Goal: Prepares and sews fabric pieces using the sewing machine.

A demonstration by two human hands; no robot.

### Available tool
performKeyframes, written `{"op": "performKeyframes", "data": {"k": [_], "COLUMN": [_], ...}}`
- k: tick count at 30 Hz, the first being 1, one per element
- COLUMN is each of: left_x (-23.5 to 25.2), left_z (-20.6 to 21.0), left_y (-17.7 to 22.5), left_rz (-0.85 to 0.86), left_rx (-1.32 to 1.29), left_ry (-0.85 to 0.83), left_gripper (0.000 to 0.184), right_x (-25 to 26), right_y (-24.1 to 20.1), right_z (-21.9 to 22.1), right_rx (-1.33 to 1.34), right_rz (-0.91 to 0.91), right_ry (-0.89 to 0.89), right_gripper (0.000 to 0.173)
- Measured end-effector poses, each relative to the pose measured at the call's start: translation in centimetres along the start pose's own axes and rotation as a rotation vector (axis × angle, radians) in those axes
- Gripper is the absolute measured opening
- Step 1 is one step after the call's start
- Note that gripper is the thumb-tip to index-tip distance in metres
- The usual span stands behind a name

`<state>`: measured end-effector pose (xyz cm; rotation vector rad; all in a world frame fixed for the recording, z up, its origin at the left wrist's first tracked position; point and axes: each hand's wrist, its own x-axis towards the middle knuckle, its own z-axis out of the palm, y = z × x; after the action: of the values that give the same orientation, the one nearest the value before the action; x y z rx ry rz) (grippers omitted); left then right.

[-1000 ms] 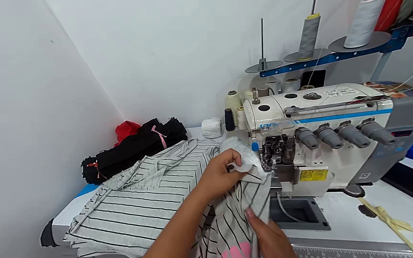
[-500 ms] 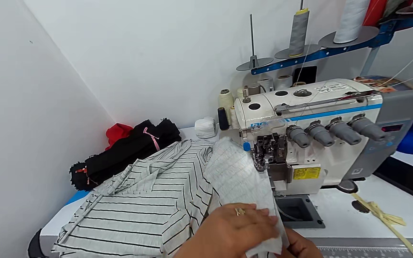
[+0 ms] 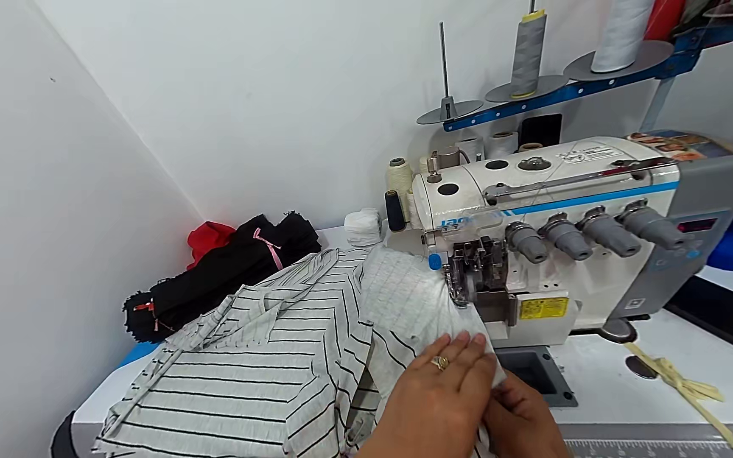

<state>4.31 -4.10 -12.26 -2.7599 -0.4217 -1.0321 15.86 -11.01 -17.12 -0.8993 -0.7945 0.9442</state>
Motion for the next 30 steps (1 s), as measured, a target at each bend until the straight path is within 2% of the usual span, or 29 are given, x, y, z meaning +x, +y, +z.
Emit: {"op": "performKeyframes", "data": {"k": [10,19,30], "left_x": [0.8,1.0,2.7], "left_z": [1.7,1.3,-0.4], "left_y": [-1.5,-1.1,-5.0], "left_rz": [-0.092,-0.177,-0.277], "left_rx": [-0.03,0.052,-0.197], "left_ry": [0.194,0.111,-0.128], "left_gripper": [0.018,0.023,0.032], "right_x": [1.7,0.8,-0.1], "right_y": [1.1,1.3,0.9], "right_z": [1.7,1.7,1.7], "right_rx": [0.003,-0.017,-0.081], "right_rz": [-0.056,0.007,0.024], "right_ry": [0.001,-0.08,-0.156], "right_gripper": [0.019,0.021,0.022]}}
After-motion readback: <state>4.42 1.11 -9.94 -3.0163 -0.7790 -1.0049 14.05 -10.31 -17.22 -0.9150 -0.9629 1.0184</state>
